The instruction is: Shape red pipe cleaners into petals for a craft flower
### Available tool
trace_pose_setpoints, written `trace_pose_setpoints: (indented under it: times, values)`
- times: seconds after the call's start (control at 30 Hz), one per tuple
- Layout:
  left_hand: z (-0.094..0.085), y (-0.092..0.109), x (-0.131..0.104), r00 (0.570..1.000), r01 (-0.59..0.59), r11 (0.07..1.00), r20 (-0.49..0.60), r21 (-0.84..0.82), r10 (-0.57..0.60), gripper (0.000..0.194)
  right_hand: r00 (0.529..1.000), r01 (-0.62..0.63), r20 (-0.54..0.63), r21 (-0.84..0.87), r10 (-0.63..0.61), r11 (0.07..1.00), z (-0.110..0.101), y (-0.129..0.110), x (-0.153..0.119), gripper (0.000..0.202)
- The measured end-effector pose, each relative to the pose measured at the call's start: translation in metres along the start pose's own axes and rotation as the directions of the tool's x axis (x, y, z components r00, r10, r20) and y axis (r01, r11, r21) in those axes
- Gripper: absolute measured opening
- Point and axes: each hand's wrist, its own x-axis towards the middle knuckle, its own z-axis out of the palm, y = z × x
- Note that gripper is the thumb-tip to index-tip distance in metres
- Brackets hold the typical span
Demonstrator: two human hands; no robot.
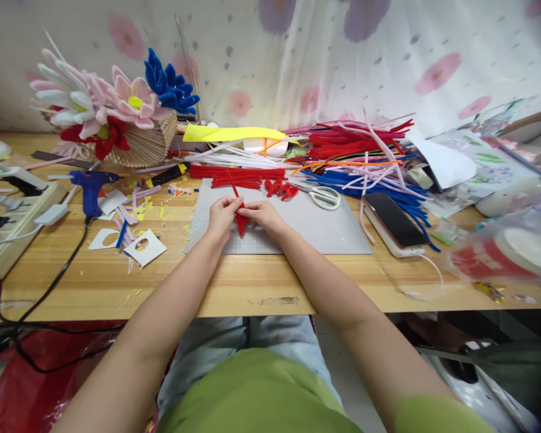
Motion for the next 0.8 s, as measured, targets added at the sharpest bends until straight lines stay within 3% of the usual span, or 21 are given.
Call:
trace_pose_setpoints:
  times: [0.07,0.13,0.2,0.27,0.37,0.47,0.53,0.6,0.63,0.7,0.8]
  values:
    - [-0.004,0.000,0.003,0.999,-0.042,0.997,0.002,0.071,0.042,0.023,1.000,-0.004,0.000,0.000,0.004,1.000,-0.004,-0.003,-0.001,0.025]
    - [-0.013,0.005,0.005,0.978,-0.189,0.962,-0.052,0.196,0.203,0.016,0.999,-0.024,0.032,-0.001,0.024,1.000,-0.010,-0.008,-0.005,0.024]
    - [-0.024,0.015,0.007,0.870,-0.438,0.826,-0.062,0.356,0.488,0.012,0.992,-0.061,0.112,-0.003,0.061,0.998,-0.018,-0.014,-0.009,0.024]
    - [-0.036,0.026,0.008,0.781,-0.585,0.659,0.107,0.473,0.616,0.017,0.965,-0.106,0.241,0.011,0.101,0.994,-0.026,-0.018,-0.013,0.023]
    - [-0.047,0.032,0.012,0.730,-0.673,0.499,0.382,0.545,0.567,0.014,0.926,-0.155,0.358,0.064,0.122,0.986,-0.036,-0.019,-0.013,0.024]
    - [-0.046,0.024,0.015,0.761,-0.641,0.485,0.410,0.595,0.502,0.018,0.954,-0.122,0.291,0.153,0.073,0.981,-0.042,-0.015,-0.008,0.025]
    - [-0.039,0.013,0.014,0.833,-0.550,0.596,0.334,0.585,0.441,0.023,0.988,-0.051,0.154,0.205,0.020,0.977,-0.043,-0.010,-0.004,0.025]
    - [-0.029,0.003,0.011,0.920,-0.383,0.776,0.278,0.502,0.275,0.026,0.999,0.033,0.009,0.213,-0.036,0.977,-0.040,-0.006,0.000,0.023]
    - [-0.023,-0.001,0.008,0.944,-0.295,0.849,0.271,0.439,0.189,0.027,0.997,0.068,-0.042,0.203,-0.061,0.977,-0.038,-0.005,0.002,0.022]
    - [-0.014,-0.005,0.004,0.976,-0.114,0.953,0.210,0.281,0.055,0.029,0.989,0.126,-0.096,0.172,-0.111,0.977,-0.032,-0.003,0.004,0.021]
    - [-0.006,-0.006,0.000,0.983,0.040,0.992,0.171,0.118,-0.060,0.032,0.974,0.190,-0.151,0.135,-0.169,0.973,-0.024,0.000,0.006,0.022]
